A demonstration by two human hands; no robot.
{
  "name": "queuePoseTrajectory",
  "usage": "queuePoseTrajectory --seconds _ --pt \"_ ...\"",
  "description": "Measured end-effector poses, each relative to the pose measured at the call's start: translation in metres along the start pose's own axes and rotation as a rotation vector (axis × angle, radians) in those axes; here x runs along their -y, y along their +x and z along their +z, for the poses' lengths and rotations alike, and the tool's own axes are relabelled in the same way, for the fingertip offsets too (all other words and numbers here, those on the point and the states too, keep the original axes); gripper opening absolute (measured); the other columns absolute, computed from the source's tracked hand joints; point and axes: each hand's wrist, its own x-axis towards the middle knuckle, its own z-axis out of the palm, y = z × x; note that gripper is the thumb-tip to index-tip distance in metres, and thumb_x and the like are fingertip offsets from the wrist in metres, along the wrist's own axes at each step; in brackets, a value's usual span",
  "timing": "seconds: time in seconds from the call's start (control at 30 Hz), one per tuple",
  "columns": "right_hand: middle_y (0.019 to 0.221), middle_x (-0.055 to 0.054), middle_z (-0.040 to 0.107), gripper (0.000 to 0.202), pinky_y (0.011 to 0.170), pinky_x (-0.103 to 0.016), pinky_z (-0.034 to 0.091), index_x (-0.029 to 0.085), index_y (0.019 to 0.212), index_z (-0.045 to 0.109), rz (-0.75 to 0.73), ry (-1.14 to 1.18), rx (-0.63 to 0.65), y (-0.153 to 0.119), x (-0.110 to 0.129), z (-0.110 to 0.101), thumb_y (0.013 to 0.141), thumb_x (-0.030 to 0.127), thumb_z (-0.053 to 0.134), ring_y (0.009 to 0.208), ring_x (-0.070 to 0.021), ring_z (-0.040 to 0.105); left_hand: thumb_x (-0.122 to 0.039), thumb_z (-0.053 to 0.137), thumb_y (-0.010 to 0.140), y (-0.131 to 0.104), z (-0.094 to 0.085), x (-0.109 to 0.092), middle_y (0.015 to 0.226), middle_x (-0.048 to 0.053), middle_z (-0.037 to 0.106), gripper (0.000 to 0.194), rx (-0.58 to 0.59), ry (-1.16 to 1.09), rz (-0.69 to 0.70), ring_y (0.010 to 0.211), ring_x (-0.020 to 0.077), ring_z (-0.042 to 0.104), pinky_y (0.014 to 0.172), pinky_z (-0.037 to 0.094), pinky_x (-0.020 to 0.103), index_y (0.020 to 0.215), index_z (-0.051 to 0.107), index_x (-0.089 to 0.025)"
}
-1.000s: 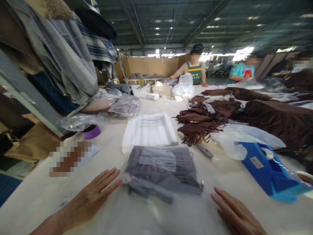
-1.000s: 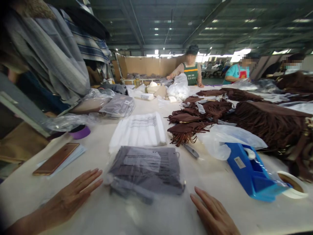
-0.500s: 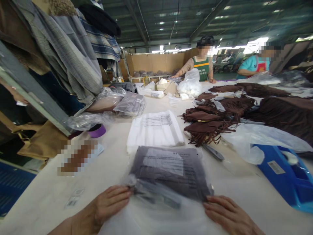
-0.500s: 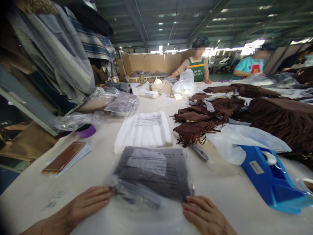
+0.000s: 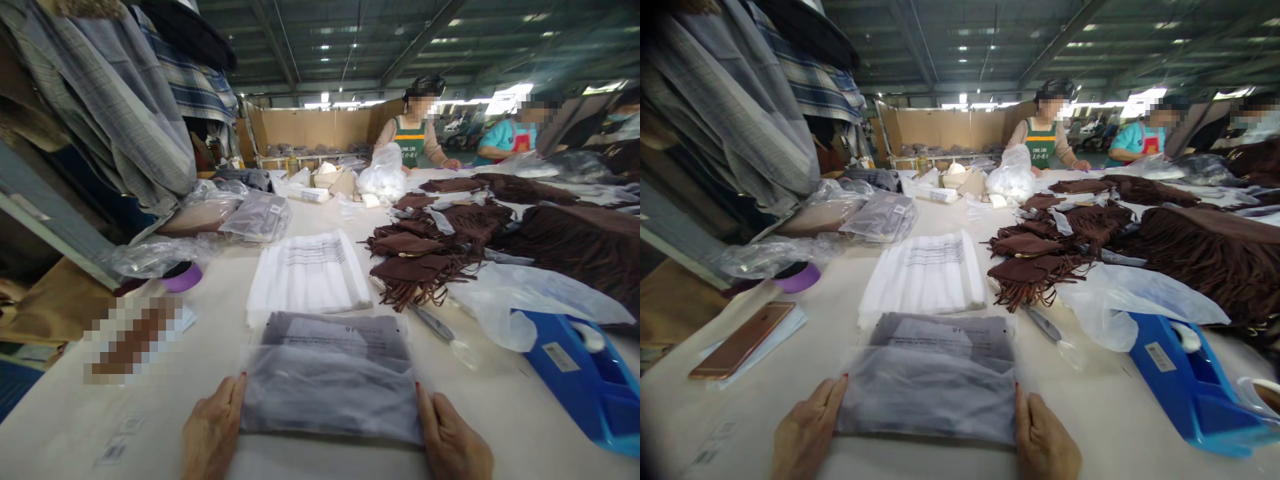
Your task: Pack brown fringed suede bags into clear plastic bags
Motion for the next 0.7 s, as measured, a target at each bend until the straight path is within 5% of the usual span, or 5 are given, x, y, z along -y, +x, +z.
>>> queuePoseTrajectory --seconds 0.13,0.23,0.33,0.43,0.7 --pt "0.049 0.003 0.057 0.035 0.040 -0.023 0.028 0.025 0.061 0.051 -0.089 -0.113 0.028 0.003 -0.003 0.009 0.090 0.043 0.040 0.044 -0.0148 0.057 -0.015 0.032 0.090 0.002 -0.008 0.001 0.071 0.003 0.064 0.033 0.054 -0.043 -0.190 0.051 0.0182 0.058 0.048 0.043 0.029 0.093 0.065 -0.017" --pt "0.049 0.003 0.057 0.037 0.041 -0.024 0.027 0.025 0.060 0.052 -0.141 -0.180 -0.031 0.003 -0.003 0.012 0.090 0.043 0.041 0.043 -0.0146 0.056 -0.030 0.039 0.091 0.005 -0.028 -0.006 0.092 0.015 0.065 0.035 -0.289 -0.087 -0.257 0.080 0.0280 0.063 0.068 0.049 0.038 0.111 0.054 -0.006" --pt "0.049 0.002 0.056 0.038 0.041 -0.025 0.028 0.024 0.060 0.051 -0.151 -0.203 -0.067 0.001 -0.002 0.011 0.091 0.043 0.039 0.042 -0.0148 0.056 -0.023 0.039 0.089 0.015 -0.048 -0.032 0.120 0.016 0.057 0.050 -0.553 -0.219 0.276 0.116 0.0291 0.049 0.094 0.040 0.043 0.137 0.031 -0.012" --pt "0.049 0.001 0.058 0.037 0.041 -0.025 0.028 0.025 0.062 0.051 -0.120 -0.177 -0.032 0.002 0.000 0.007 0.092 0.042 0.036 0.044 -0.0164 0.058 -0.034 0.040 0.090 0.035 -0.052 -0.066 0.132 0.009 0.050 0.052 -0.428 -0.239 0.734 0.127 0.0292 0.037 0.106 0.025 0.047 0.140 0.030 -0.023" --pt "0.050 0.002 0.059 0.032 0.044 -0.025 0.036 0.026 0.069 0.050 0.125 0.063 -0.027 0.001 0.002 -0.011 0.092 0.045 0.037 0.046 -0.0162 0.060 -0.051 0.050 0.082 0.053 -0.018 -0.078 0.141 0.008 0.041 0.064 -0.360 -0.226 0.668 0.129 0.0270 0.034 0.111 0.000 0.043 0.139 0.033 -0.028"
